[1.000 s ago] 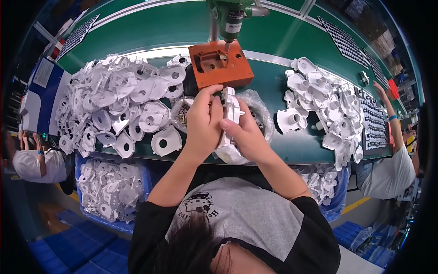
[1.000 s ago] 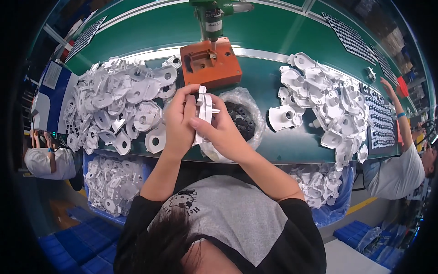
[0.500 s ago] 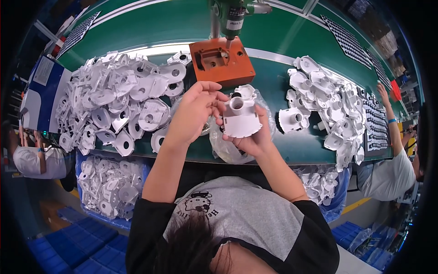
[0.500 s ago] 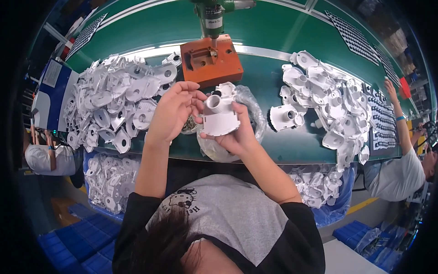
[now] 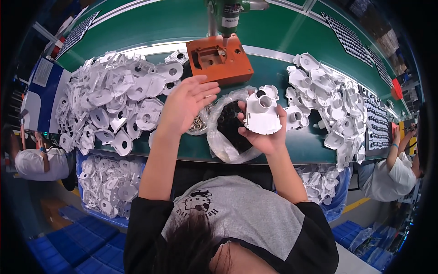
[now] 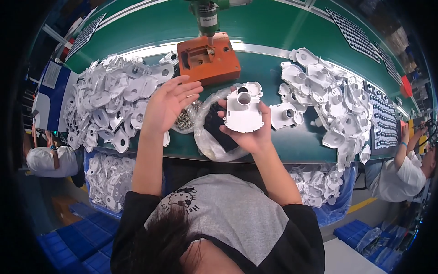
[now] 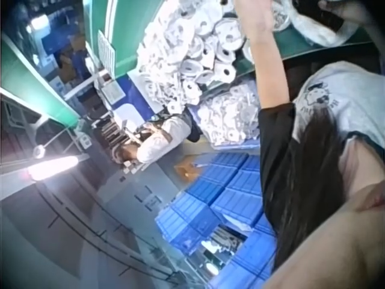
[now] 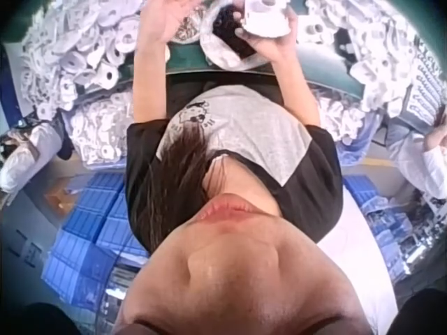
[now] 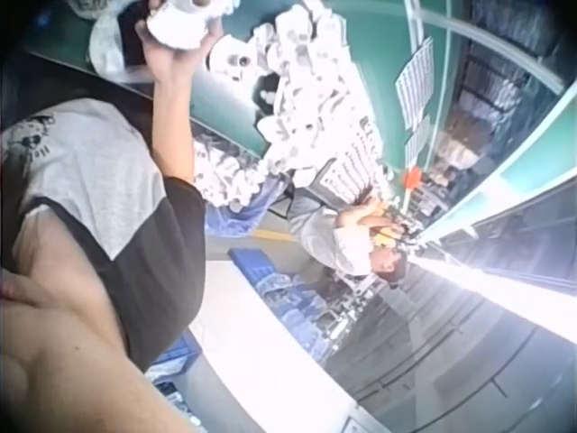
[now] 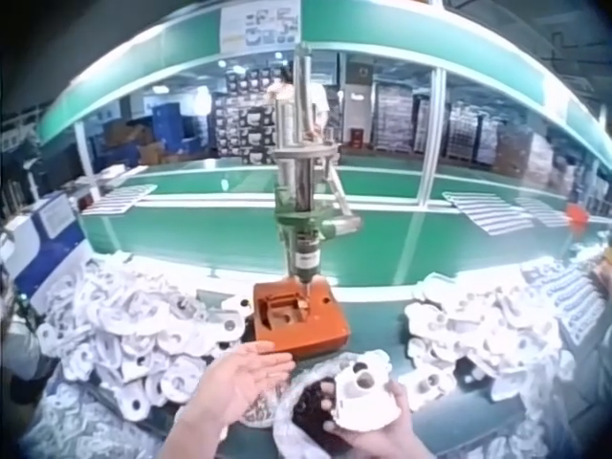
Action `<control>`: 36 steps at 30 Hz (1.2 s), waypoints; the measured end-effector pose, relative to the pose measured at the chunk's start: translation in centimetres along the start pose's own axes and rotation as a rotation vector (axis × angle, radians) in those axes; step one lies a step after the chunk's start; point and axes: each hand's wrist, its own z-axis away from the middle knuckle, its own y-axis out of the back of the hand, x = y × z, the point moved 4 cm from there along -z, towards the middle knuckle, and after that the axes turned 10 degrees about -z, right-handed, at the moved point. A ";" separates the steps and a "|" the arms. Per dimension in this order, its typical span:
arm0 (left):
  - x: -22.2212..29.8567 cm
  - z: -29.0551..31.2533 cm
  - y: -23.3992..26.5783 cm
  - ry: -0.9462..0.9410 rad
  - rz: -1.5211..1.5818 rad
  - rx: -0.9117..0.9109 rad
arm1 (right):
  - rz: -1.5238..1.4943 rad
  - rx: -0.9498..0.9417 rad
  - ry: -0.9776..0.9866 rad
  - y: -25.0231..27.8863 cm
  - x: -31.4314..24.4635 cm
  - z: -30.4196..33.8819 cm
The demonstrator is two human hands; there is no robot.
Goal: Manually assembling small plastic housings with internal components using a lever-operated press machine.
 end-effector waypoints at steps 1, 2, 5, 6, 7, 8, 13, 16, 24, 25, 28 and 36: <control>-0.2 -0.5 0.9 0.010 -0.006 0.004 | 0.000 0.005 0.004 0.1 -0.2 0.2; -0.3 -0.8 1.8 0.009 -0.008 0.006 | -0.003 0.004 0.003 0.1 -0.3 0.3; -0.2 -1.4 3.9 0.043 -0.095 0.087 | 0.050 0.087 0.030 0.6 -0.5 0.7; -0.1 -1.6 4.1 0.070 -0.097 0.078 | 0.052 0.087 0.028 0.6 -0.5 0.8; -0.2 -1.8 4.1 0.100 -0.098 0.063 | 0.056 0.088 0.030 0.6 -0.6 0.8; -0.2 -1.7 4.0 0.101 -0.098 0.063 | 0.056 0.088 0.031 0.7 -0.5 0.9; 1.4 -0.7 2.9 -0.127 -0.413 0.187 | 0.035 0.023 -0.021 0.8 0.3 0.8; 1.1 1.5 -1.0 -0.472 -0.795 0.081 | 0.200 -0.017 -0.019 0.9 1.4 0.2; -0.9 7.0 -7.1 -0.786 -1.472 0.018 | 0.588 0.200 0.155 -0.6 4.0 0.1; -1.0 7.1 -6.9 -0.786 -1.471 0.016 | 0.613 0.209 0.162 -0.5 4.0 -0.2; -1.5 7.0 -6.2 -0.639 -1.291 0.002 | 0.686 0.234 0.212 -0.5 4.5 -0.6; -2.1 5.7 -4.8 -0.588 -0.952 0.018 | 0.633 0.089 0.327 -1.7 4.8 -2.0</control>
